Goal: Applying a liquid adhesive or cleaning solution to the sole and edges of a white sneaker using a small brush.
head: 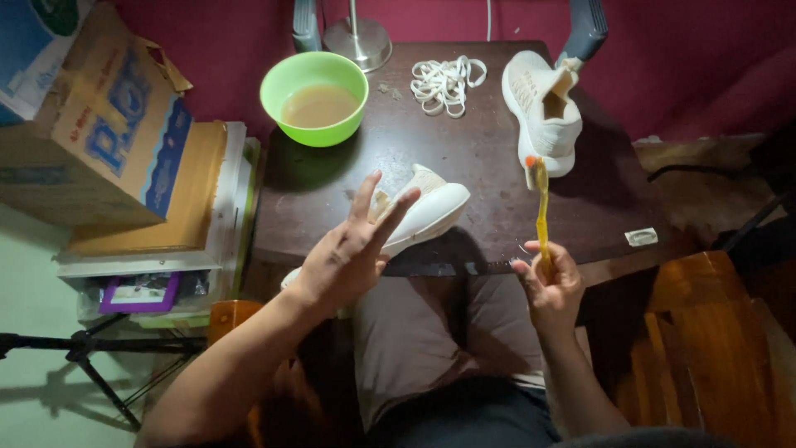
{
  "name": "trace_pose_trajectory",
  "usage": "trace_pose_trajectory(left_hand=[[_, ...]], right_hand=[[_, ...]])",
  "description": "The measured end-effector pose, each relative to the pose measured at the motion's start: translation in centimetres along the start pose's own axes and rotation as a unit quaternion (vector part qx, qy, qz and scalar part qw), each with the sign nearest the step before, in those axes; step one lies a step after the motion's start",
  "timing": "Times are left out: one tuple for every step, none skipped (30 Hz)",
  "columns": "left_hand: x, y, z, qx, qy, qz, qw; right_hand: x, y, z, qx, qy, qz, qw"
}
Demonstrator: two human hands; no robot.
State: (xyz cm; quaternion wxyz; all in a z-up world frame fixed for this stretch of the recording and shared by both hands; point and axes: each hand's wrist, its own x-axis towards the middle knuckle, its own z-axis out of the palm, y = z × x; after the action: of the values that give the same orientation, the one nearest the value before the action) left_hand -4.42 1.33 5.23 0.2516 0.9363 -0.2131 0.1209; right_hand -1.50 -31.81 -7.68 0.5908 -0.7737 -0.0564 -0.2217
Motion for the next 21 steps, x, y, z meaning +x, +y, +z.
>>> trace_pose_trajectory(left_hand=[[0.0, 0.2, -0.1, 0.016, 0.003, 0.026, 1.0], [0.1, 0.4, -0.2, 0.032, 0.005, 0.052, 0.998], [0.1, 0.0, 0.2, 0.029, 0.002, 0.052, 0.998], [0.1, -0.4, 0.4, 0.039, 0.011, 0.083, 0.996], [0.0, -0.7, 0.7, 0.049, 0.02, 0.114, 0.992], [0.0, -0.9, 0.8, 0.048, 0.017, 0.114, 0.992], [0.1, -1.1, 0.9, 0.024, 0.02, 0.135, 0.99], [0.1, -1.3, 1.0, 0.001, 0.023, 0.156, 0.987], [-0.1, -1.6, 1.3, 0.001, 0.02, 0.156, 0.987], [-0.1, -1.9, 1.7, -0.018, 0.022, 0.184, 0.983], [-0.2, -2.2, 2.1, -0.036, 0.023, 0.211, 0.977], [0.1, -1.7, 1.7, -0.039, 0.024, 0.208, 0.977], [0.3, -1.3, 1.3, -0.048, 0.031, 0.231, 0.971], [0.5, -0.9, 0.9, -0.055, 0.041, 0.251, 0.966], [0.3, -1.0, 1.4, -0.055, 0.043, 0.247, 0.967], [0.1, -1.2, 1.8, -0.073, 0.047, 0.244, 0.966], [0.0, -1.3, 2.2, -0.09, 0.052, 0.241, 0.965], [0.1, -1.3, 1.9, -0.089, 0.049, 0.24, 0.965], [0.2, -1.2, 1.7, -0.037, 0.067, 0.211, 0.974], [0.7, -1.1, 1.3, 0.015, 0.085, 0.186, 0.979], [0.8, -1.6, 1.5, 0.018, 0.083, 0.189, 0.978]], right_hand=[[0.3, 0.3, 0.0, -0.013, -0.009, 0.007, 1.0], [0.7, 0.7, 0.0, -0.024, -0.018, 0.014, 0.999], [1.4, 0.1, 0.0, -0.027, -0.018, 0.019, 0.999], [1.8, -0.6, 0.1, -0.081, -0.038, -0.001, 0.996], [2.3, -1.2, 0.1, -0.134, -0.058, -0.02, 0.989], [2.8, -1.9, 0.4, -0.134, -0.057, -0.016, 0.989], [3.2, -2.5, 0.6, -0.173, -0.078, -0.036, 0.981], [3.7, -3.1, 0.9, -0.212, -0.098, -0.056, 0.971], [4.0, -4.7, 1.2, -0.211, -0.098, -0.053, 0.971], [4.5, -6.2, 1.4, -0.183, -0.123, -0.086, 0.972], [5.1, -7.7, 1.7, -0.154, -0.148, -0.119, 0.97], [5.2, -7.1, 1.5, -0.156, -0.152, -0.118, 0.969], [5.3, -6.5, 1.3, -0.047, -0.196, -0.111, 0.973], [5.5, -5.9, 1.2, 0.064, -0.239, -0.104, 0.963], [5.2, -5.4, 1.3, 0.064, -0.244, -0.104, 0.962], [4.8, -4.8, 1.4, 0.114, -0.244, -0.09, 0.959], [4.5, -4.4, 1.4, 0.164, -0.243, -0.075, 0.953], [4.5, -3.2, 1.1, 0.166, -0.243, -0.073, 0.953], [4.6, -2.0, 0.7, 0.204, -0.194, -0.064, 0.957], [4.8, -0.9, 0.3, 0.241, -0.142, -0.056, 0.958], [5.1, -0.3, 0.7, 0.244, -0.139, -0.057, 0.958]])
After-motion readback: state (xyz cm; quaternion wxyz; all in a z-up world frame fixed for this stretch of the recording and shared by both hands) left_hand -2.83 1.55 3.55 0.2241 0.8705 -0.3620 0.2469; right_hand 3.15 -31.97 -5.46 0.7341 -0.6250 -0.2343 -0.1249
